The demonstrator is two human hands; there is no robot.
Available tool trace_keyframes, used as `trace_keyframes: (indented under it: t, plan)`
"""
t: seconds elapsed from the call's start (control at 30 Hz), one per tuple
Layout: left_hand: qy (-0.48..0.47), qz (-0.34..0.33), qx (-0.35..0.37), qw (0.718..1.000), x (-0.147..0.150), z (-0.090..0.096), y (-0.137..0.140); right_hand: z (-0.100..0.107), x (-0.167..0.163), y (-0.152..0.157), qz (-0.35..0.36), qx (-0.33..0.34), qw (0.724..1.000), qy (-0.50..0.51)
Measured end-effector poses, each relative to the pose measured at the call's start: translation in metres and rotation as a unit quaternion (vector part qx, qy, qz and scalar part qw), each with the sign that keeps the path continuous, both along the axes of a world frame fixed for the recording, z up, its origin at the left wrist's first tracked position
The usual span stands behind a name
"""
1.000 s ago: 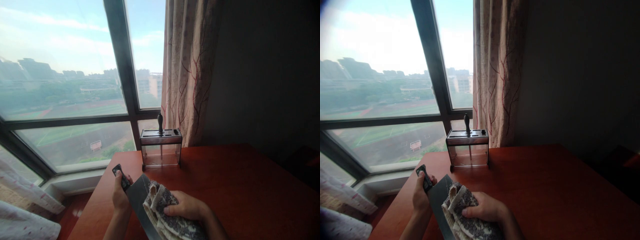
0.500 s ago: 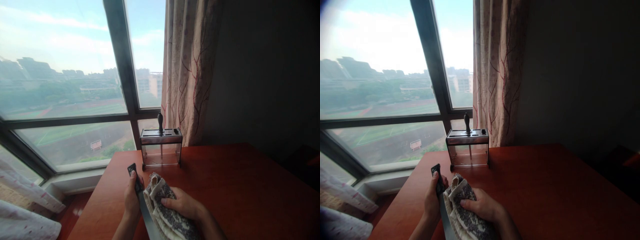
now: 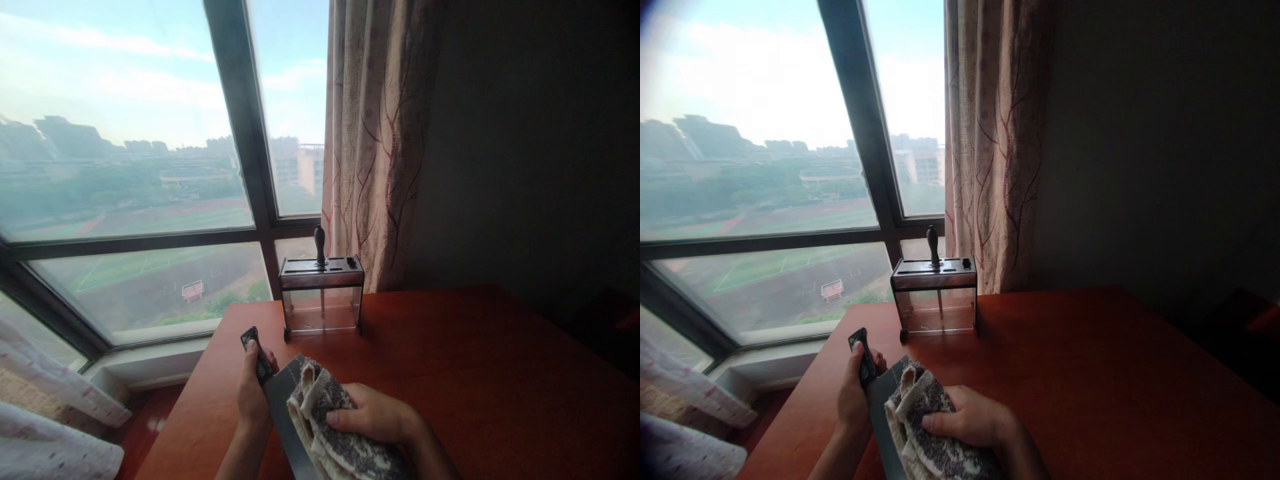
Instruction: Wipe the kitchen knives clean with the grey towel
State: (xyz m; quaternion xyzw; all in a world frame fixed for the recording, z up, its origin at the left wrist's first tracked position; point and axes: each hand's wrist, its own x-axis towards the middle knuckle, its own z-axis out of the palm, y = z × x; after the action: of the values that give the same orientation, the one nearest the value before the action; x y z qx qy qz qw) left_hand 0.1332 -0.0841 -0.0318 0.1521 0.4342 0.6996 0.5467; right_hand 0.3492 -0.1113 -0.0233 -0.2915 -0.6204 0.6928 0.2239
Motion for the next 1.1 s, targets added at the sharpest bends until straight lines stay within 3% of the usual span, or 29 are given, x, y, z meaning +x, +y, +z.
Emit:
trace_keyframes:
  t: [0.2,0.5,0.73,0.9,1.03,1.1]
  plan:
    - [0.04,-0.034,0.016,0.998,0.013,-0.004,-0.006,0.003,-0.014,0.001,-0.058,0.027,0.997,0.044]
    - [0.123,-0.043,-0.007,0.991,0.029,0.002,-0.018,-0.006,-0.035,0.002,-0.275,0.076,0.957,0.052]
    - [0.188,-0.061,0.04,0.979,0.037,-0.003,-0.02,-0.014,-0.036,0.008,-0.397,0.011,0.912,0.102]
    - [0.193,-0.075,0.054,0.977,0.035,-0.006,-0.019,-0.016,-0.032,0.012,-0.433,-0.053,0.888,0.143]
    - [0.145,-0.044,0.044,0.987,0.024,-0.006,-0.012,-0.013,-0.028,0.012,-0.442,-0.087,0.876,0.171]
    - [0.09,-0.023,0.029,0.995,0.017,-0.005,-0.007,-0.01,-0.026,0.011,-0.425,-0.097,0.883,0.172]
